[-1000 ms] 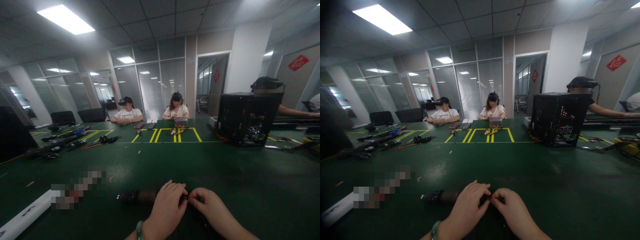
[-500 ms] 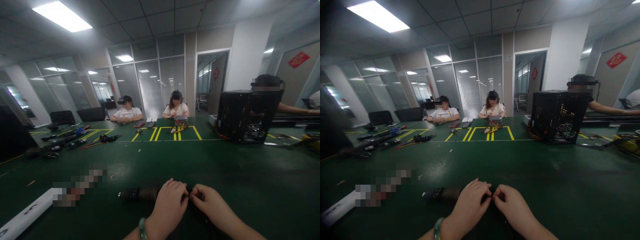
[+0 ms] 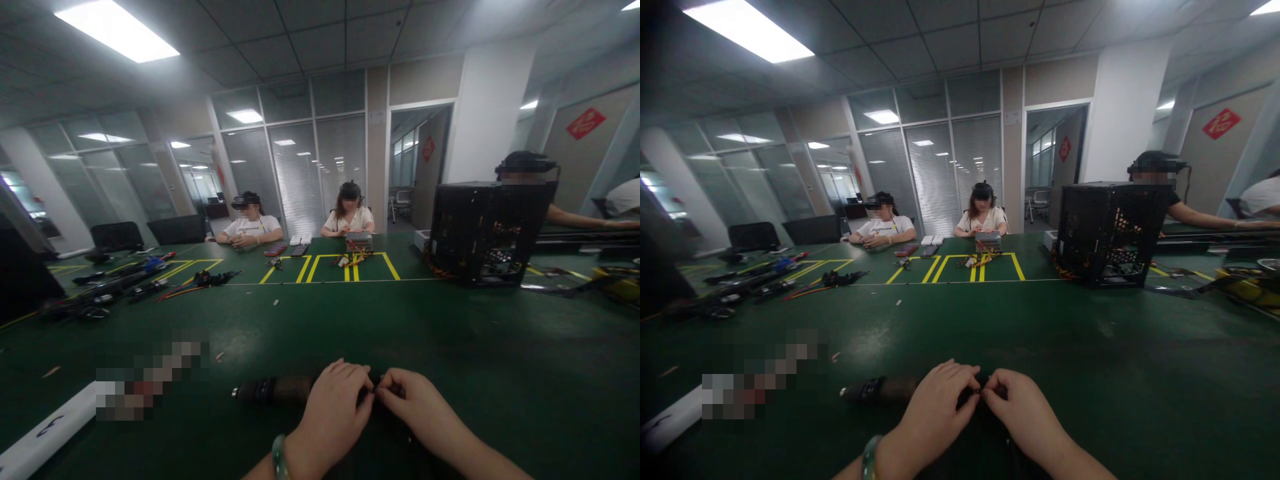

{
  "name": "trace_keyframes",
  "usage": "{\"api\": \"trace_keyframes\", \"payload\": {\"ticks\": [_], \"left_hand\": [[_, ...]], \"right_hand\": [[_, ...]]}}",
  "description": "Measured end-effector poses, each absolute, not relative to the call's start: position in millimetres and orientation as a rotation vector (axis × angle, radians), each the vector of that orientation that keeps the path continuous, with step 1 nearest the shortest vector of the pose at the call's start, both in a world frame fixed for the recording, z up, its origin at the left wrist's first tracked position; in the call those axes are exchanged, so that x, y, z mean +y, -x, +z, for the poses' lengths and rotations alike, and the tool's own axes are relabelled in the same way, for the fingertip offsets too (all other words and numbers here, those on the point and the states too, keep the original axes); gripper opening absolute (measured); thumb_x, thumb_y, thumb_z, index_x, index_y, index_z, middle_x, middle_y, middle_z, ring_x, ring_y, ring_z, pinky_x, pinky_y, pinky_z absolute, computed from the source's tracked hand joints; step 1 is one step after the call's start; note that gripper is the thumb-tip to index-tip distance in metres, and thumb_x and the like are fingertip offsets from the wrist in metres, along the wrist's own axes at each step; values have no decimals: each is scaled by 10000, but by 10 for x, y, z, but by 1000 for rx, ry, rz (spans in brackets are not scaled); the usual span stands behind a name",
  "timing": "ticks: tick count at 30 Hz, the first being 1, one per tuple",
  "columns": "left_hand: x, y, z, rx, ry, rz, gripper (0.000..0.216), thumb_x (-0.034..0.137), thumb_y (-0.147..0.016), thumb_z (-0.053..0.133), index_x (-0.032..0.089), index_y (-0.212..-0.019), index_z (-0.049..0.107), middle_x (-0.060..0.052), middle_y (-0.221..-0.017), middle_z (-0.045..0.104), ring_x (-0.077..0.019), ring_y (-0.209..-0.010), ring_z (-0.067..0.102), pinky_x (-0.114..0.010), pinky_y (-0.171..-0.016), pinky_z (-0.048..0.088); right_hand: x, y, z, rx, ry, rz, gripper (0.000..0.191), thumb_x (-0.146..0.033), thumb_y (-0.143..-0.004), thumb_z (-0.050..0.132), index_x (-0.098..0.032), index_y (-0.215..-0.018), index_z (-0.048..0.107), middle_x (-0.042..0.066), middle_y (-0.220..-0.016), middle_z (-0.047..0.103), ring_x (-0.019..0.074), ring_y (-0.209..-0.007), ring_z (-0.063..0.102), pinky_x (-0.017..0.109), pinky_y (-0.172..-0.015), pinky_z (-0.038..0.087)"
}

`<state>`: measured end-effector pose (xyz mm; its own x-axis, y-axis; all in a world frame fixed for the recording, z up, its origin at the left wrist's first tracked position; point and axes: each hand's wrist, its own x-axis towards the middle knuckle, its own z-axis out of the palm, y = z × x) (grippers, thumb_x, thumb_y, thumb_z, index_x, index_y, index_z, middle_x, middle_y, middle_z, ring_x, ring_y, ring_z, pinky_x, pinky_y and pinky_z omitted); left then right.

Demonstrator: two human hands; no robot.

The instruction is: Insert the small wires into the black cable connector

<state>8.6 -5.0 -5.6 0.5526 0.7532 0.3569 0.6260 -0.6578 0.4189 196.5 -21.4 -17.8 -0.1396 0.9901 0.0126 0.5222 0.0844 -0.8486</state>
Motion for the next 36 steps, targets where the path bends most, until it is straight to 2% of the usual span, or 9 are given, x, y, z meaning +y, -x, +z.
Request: {"api": "trace_keyframes", "payload": {"ticks": [15, 23, 28, 36], "left_hand": [[-63, -81, -39, 1114, -2541, 783, 166, 109, -814, 602, 238, -917, 595, 21, -1145, 629, -184, -1077, 561, -457, -1090, 315], [-63, -103, -65, 1167, -2538, 783, 152, 113, -826, 609, 247, -892, 583, 42, -1087, 639, -171, -1036, 571, -455, -1092, 306], [-74, -108, -39, 1205, -2529, 787, 150, 139, -827, 611, 231, -941, 584, 7, -1039, 648, -187, -991, 586, -463, -1077, 327], [-70, -91, -15, 1139, -2544, 792, 147, 118, -828, 613, 236, -912, 592, 15, -1135, 635, -177, -1074, 563, -447, -1093, 307]], "right_hand": [[-209, -1964, -114, -1804, 1423, 911, 117, -230, -821, 608, -202, -753, 699, -24, -756, 669, 148, -742, 606, 212, -665, 404], [-192, -1983, -188, -1788, 1473, 941, 136, -258, -838, 577, -199, -767, 676, -18, -742, 673, 146, -694, 608, 205, -604, 396], [-189, -1987, -195, -1774, 1494, 971, 157, -279, -849, 559, -191, -780, 669, -5, -745, 681, 151, -676, 614, 212, -603, 406], [-196, -1963, -178, -1761, 1471, 958, 172, -282, -847, 558, -184, -768, 674, -5, -744, 672, 162, -715, 608, 221, -619, 401]]}}
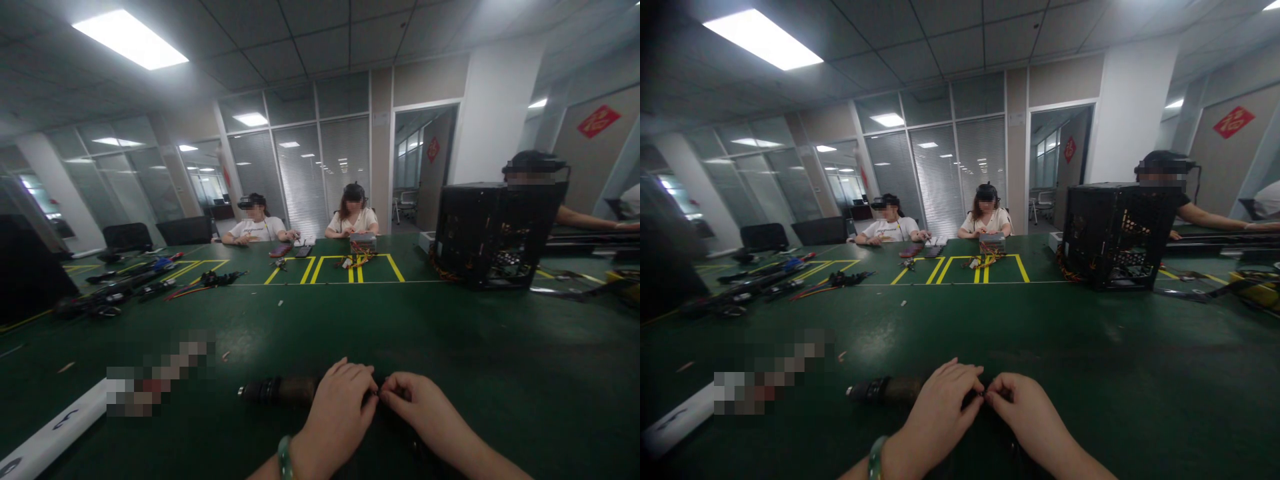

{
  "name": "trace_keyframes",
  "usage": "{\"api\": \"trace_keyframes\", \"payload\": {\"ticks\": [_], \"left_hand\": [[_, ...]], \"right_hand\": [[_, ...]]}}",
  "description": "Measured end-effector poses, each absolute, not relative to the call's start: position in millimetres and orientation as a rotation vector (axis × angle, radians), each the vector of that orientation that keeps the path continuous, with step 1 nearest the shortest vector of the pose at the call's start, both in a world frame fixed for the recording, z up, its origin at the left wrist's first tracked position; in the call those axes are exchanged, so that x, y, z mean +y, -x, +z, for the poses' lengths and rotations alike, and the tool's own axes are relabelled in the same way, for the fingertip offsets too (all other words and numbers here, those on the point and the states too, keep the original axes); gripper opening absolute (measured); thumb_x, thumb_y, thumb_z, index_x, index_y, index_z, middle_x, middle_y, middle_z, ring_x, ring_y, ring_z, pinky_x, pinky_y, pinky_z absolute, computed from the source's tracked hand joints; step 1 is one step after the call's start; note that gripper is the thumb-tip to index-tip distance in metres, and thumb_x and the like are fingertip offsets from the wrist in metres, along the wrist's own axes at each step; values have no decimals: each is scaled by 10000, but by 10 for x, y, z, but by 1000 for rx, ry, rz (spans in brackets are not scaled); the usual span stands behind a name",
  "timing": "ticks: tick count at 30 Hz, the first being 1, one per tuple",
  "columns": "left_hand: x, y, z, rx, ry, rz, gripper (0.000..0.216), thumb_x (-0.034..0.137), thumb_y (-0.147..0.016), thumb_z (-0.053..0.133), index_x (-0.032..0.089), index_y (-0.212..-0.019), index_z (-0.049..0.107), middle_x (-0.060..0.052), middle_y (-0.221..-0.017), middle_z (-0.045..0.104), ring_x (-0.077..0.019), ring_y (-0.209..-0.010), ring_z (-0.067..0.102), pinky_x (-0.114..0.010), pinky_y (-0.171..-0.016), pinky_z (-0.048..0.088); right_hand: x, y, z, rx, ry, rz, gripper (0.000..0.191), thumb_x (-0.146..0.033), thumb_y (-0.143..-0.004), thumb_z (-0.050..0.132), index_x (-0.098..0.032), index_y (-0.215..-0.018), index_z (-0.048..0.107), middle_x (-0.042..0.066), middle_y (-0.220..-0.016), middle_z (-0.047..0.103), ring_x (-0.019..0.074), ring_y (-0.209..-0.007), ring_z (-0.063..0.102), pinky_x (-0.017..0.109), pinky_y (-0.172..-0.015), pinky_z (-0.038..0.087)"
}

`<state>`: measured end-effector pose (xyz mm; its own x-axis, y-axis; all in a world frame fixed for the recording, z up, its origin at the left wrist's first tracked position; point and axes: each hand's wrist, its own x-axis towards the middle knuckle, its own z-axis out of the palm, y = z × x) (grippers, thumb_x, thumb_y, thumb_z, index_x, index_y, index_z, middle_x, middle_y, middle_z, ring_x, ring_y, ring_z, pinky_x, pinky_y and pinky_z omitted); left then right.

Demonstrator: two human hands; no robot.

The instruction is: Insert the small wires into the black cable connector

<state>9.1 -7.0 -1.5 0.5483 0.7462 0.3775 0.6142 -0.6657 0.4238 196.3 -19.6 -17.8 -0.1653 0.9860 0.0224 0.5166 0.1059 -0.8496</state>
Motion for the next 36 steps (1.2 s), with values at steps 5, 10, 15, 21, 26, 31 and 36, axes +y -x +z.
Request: {"api": "trace_keyframes", "payload": {"ticks": [5, 10, 15, 21, 26, 31, 36], "left_hand": [[-68, -77, -4, 1131, -2539, 790, 159, 118, -823, 622, 241, -923, 601, 21, -1156, 628, -172, -1096, 554, -443, -1108, 284], [-85, -76, -11, 1122, -2538, 794, 171, 104, -815, 627, 239, -916, 599, 22, -1172, 624, -171, -1107, 549, -436, -1109, 283], [-94, -97, -29, 1148, -2543, 792, 159, 93, -825, 610, 232, -902, 593, 22, -1148, 632, -168, -1093, 556, -430, -1104, 295], [-84, -108, -27, 1174, -2564, 774, 146, 105, -828, 607, 231, -899, 586, 26, -1069, 645, -165, -1030, 579, -421, -1099, 304], [-74, -108, -26, 1203, -2569, 767, 120, 140, -850, 600, 226, -933, 584, 8, -1034, 649, -179, -998, 592, -439, -1080, 331], [-75, -101, -28, 1190, -2577, 763, 120, 128, -848, 604, 236, -901, 591, 25, -1093, 645, -171, -1052, 576, -426, -1088, 327], [-79, -82, -29, 1150, -2566, 793, 150, 112, -837, 609, 240, -915, 602, 20, -1151, 633, -176, -1106, 556, -441, -1099, 312]], "right_hand": [[-198, -1957, -149, -1773, 1451, 961, 155, -276, -842, 571, -192, -777, 685, -10, -760, 669, 161, -733, 608, 220, -639, 404], [-205, -1965, -103, -1818, 1451, 920, 138, -253, -829, 586, -199, -756, 690, -14, -767, 670, 157, -740, 607, 219, -659, 404], [-208, -1960, -118, -1815, 1482, 915, 136, -253, -825, 584, -199, -751, 685, -13, -759, 676, 156, -721, 610, 218, -630, 396], [-192, -1963, -187, -1796, 1511, 951, 151, -265, -832, 563, -193, -764, 677, -1, -740, 688, 162, -687, 617, 223, -595, 394], [-199, -1973, -170, -1771, 1522, 960, 174, -293, -844, 558, -188, -765, 672, 6, -742, 688, 165, -679, 611, 226, -597, 398], [-187, -1969, -204, -1769, 1499, 962, 184, -304, -846, 563, -186, -755, 670, 0, -737, 676, 160, -683, 597, 222, -591, 388], [-178, -1965, -219, -1785, 1465, 951, 180, -305, -845, 568, -194, -763, 684, -10, -735, 663, 161, -701, 597, 222, -611, 392]]}}
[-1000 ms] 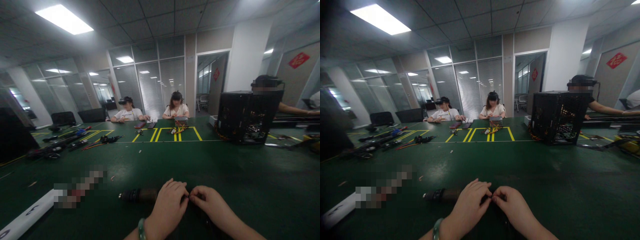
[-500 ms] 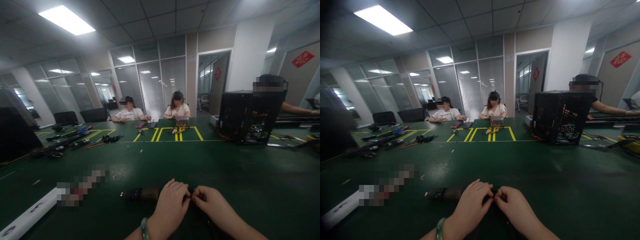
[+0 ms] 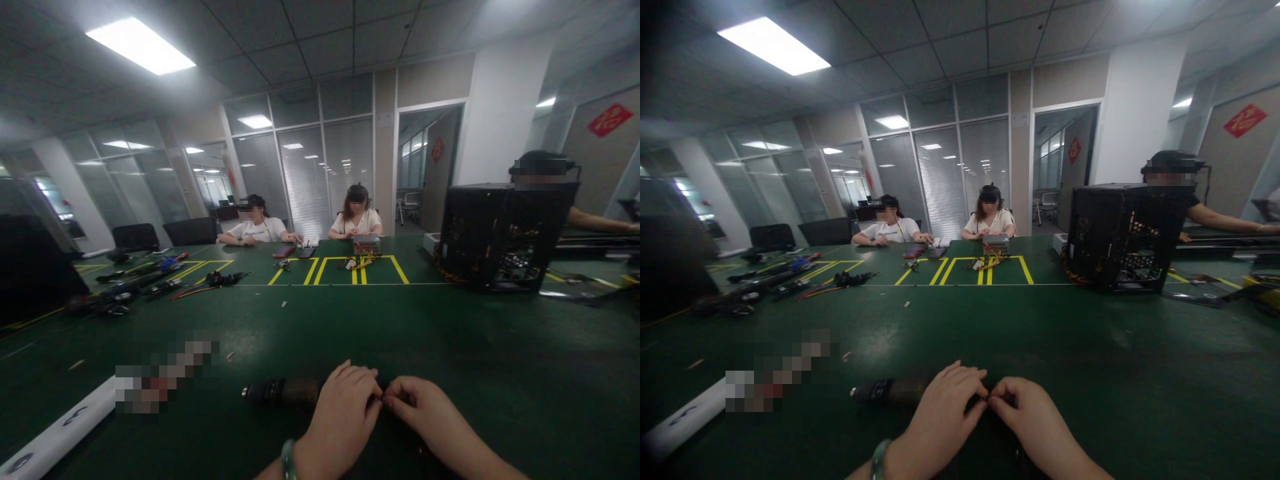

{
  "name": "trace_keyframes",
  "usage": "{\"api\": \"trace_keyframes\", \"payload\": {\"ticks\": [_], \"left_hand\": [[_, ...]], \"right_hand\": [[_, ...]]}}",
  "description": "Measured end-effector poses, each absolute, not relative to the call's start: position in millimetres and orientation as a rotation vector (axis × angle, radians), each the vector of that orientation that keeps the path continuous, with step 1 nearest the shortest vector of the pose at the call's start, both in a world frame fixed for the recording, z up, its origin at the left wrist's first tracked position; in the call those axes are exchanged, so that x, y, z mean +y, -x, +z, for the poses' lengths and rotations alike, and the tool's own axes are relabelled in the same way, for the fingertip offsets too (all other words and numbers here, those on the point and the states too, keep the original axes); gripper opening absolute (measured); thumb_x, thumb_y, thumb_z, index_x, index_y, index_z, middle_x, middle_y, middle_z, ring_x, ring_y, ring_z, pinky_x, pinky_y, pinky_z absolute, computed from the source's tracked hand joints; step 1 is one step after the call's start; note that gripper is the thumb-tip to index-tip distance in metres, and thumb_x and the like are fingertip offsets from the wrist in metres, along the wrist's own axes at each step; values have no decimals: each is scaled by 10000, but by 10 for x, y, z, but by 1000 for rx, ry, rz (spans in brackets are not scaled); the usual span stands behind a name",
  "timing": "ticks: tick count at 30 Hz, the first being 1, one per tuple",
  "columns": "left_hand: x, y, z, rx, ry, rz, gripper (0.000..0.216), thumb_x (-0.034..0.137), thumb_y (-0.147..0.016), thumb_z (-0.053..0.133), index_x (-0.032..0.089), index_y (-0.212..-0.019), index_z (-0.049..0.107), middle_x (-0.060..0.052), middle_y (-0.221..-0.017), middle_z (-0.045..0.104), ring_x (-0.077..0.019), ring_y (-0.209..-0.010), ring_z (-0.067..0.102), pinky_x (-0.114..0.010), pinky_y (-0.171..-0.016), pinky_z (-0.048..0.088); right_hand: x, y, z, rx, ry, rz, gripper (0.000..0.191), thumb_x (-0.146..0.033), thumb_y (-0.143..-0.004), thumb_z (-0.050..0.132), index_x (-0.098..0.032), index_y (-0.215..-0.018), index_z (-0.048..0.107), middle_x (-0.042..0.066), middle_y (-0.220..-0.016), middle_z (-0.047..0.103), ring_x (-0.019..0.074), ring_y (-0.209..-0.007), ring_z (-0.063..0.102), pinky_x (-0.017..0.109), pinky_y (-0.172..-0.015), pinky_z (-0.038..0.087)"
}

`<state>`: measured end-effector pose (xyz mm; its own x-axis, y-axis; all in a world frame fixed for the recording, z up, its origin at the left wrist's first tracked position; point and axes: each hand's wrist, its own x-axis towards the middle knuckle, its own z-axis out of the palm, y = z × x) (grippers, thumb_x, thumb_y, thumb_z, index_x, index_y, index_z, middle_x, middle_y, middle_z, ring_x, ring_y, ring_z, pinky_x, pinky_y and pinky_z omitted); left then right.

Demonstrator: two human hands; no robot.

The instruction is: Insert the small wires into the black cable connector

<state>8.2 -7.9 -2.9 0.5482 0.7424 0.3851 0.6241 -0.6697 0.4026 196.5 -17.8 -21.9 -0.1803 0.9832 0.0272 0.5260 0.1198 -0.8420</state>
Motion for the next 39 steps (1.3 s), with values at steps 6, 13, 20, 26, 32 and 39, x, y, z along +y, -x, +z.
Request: {"api": "trace_keyframes", "payload": {"ticks": [6, 13, 20, 26, 32, 39], "left_hand": [[-78, -74, -28, 1124, -2567, 809, 143, 112, -828, 599, 223, -917, 615, -8, -1173, 627, -201, -1124, 549, -473, -1103, 299], [-87, -94, -54, 1129, -2533, 813, 170, 96, -814, 596, 235, -911, 593, 25, -1136, 636, -171, -1105, 551, -431, -1113, 285], [-80, -121, -68, 1175, -2530, 797, 148, 92, -820, 587, 229, -876, 578, 32, -1015, 647, -165, -982, 581, -421, -1084, 318], [-55, -120, -62, 1238, -2505, 757, 143, 130, -825, 629, 227, -911, 569, 20, -1011, 647, -190, -950, 589, -448, -1025, 377], [-62, -94, -45, 1178, -2537, 746, 154, 150, -821, 663, 230, -916, 571, 29, -1164, 618, -196, -1066, 557, -433, -1046, 361], [-72, -67, -4, 1145, -2531, 730, 127, 155, -851, 640, 238, -933, 589, 33, -1204, 608, -176, -1111, 543, -417, -1077, 333]], "right_hand": [[-175, -1960, -171, -1811, 1433, 918, 152, -291, -831, 584, -212, -776, 702, -7, -790, 680, 174, -766, 613, 234, -680, 413], [-199, -1976, -145, -1810, 1453, 949, 152, -271, -832, 579, -199, -755, 689, -5, -772, 675, 167, -744, 613, 229, -658, 409], [-178, -1973, -234, -1772, 1505, 935, 163, -279, -832, 568, -178, -723, 637, -10, -695, 640, 148, -655, 567, 218, -566, 367], [-156, -1986, -270, -1746, 1508, 995, 187, -303, -851, 545, -176, -766, 653, 0, -716, 653, 150, -657, 575, 218, -556, 369], [-147, -1975, -265, -1750, 1500, 970, 179, -297, -836, 564, -172, -752, 660, -1, -700, 640, 149, -658, 564, 218, -567, 373], [-159, -1972, -239, -1715, 1464, 1010, 178, -309, -845, 576, -179, -759, 662, -6, -717, 634, 149, -674, 565, 216, -588, 384]]}}
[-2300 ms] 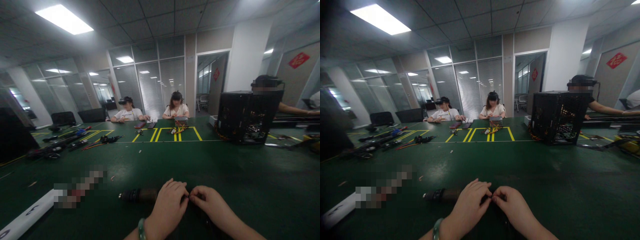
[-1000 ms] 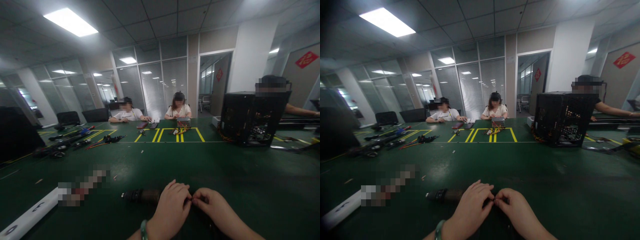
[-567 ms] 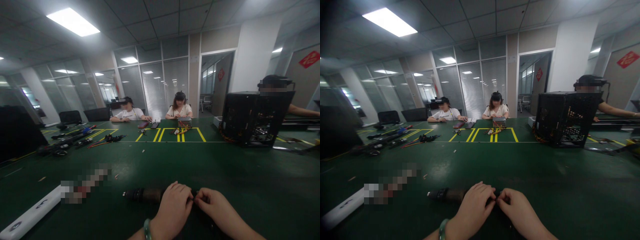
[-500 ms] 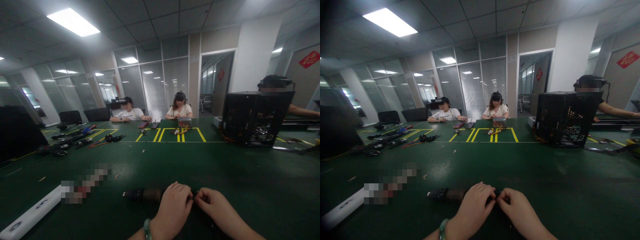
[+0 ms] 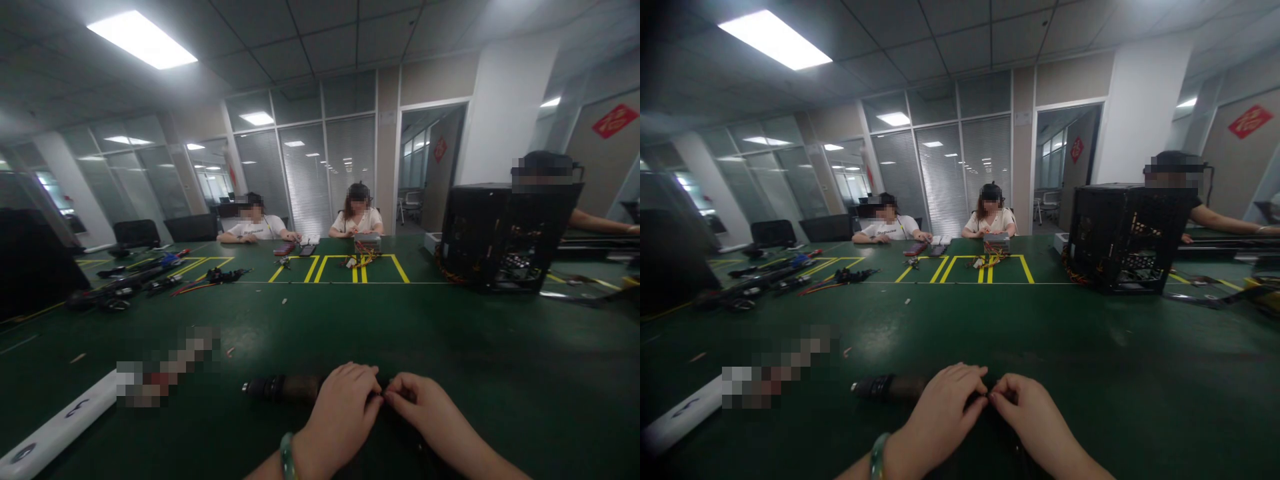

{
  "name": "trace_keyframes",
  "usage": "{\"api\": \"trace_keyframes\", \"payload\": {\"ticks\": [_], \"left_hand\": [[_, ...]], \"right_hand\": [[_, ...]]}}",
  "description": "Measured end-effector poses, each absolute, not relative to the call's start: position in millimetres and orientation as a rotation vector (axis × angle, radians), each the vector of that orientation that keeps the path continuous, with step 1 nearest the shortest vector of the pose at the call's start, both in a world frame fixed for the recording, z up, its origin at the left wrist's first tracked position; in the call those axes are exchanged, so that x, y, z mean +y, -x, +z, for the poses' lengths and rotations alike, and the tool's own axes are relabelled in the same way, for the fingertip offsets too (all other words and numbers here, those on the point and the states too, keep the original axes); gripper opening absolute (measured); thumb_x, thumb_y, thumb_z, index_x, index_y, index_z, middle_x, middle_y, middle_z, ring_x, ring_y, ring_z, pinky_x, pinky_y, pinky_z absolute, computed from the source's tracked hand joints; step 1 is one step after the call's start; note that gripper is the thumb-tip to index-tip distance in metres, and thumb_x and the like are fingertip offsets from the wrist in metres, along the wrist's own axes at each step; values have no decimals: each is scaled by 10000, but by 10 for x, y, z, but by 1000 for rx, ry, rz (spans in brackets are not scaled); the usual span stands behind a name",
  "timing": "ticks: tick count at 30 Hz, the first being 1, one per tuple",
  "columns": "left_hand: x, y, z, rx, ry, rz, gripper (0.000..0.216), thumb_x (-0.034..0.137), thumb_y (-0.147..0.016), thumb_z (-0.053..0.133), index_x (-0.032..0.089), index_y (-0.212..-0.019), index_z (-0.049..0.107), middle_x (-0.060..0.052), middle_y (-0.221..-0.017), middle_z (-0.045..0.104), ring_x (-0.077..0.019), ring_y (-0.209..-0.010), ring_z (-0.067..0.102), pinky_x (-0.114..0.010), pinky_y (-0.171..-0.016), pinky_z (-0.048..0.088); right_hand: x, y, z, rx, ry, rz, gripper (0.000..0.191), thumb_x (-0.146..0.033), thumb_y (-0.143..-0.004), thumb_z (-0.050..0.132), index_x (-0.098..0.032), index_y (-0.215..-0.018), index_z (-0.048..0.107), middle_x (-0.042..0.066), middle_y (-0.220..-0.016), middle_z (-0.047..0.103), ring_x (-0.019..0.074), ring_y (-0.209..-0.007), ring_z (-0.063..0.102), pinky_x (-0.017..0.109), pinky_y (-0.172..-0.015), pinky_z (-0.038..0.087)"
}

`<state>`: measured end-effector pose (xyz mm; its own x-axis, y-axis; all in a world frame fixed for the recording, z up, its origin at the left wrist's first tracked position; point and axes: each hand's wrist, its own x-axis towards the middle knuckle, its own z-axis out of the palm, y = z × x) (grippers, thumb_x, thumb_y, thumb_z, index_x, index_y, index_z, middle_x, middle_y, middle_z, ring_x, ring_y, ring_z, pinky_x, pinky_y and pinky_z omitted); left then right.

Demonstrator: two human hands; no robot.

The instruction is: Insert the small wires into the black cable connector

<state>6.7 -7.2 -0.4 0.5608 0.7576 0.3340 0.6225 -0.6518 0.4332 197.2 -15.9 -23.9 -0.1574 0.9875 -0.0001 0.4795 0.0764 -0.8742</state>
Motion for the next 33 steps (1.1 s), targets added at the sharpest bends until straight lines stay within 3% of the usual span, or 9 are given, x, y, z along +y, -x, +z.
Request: {"api": "trace_keyframes", "payload": {"ticks": [8, 14, 25, 33], "left_hand": [[-62, -59, 8, 1145, -2556, 751, 141, 146, -840, 663, 231, -917, 581, 44, -1135, 624, -161, -1072, 546, -389, -1071, 318], [-70, -79, -6, 1174, -2542, 697, 123, 150, -825, 664, 221, -892, 589, 22, -1025, 640, -187, -967, 566, -365, -919, 413], [-68, -112, -24, 1239, -2552, 668, 126, 180, -841, 662, 234, -918, 579, 31, -928, 620, -191, -883, 550, -347, -798, 402], [-72, -89, 8, 1193, -2532, 699, 95, 178, -841, 643, 224, -900, 583, 24, -946, 622, -179, -902, 549, -322, -832, 403]], "right_hand": [[-186, -1970, -192, -1695, 1383, 1069, 174, -301, -841, 594, -169, -749, 659, -9, -707, 619, 147, -681, 550, 213, -600, 389], [-191, -2006, -195, -1746, 1433, 1045, 165, -293, -836, 591, -170, -745, 652, -3, -722, 635, 149, -680, 557, 214, -592, 384], [-175, -1984, -203, -1747, 1509, 994, 147, -269, -824, 574, -173, -733, 639, 2, -707, 646, 151, -663, 572, 212, -563, 368], [-144, -1996, -289, -1717, 1495, 975, 183, -313, -838, 574, -176, -737, 639, -4, -706, 637, 150, -664, 565, 214, -568, 373]]}}
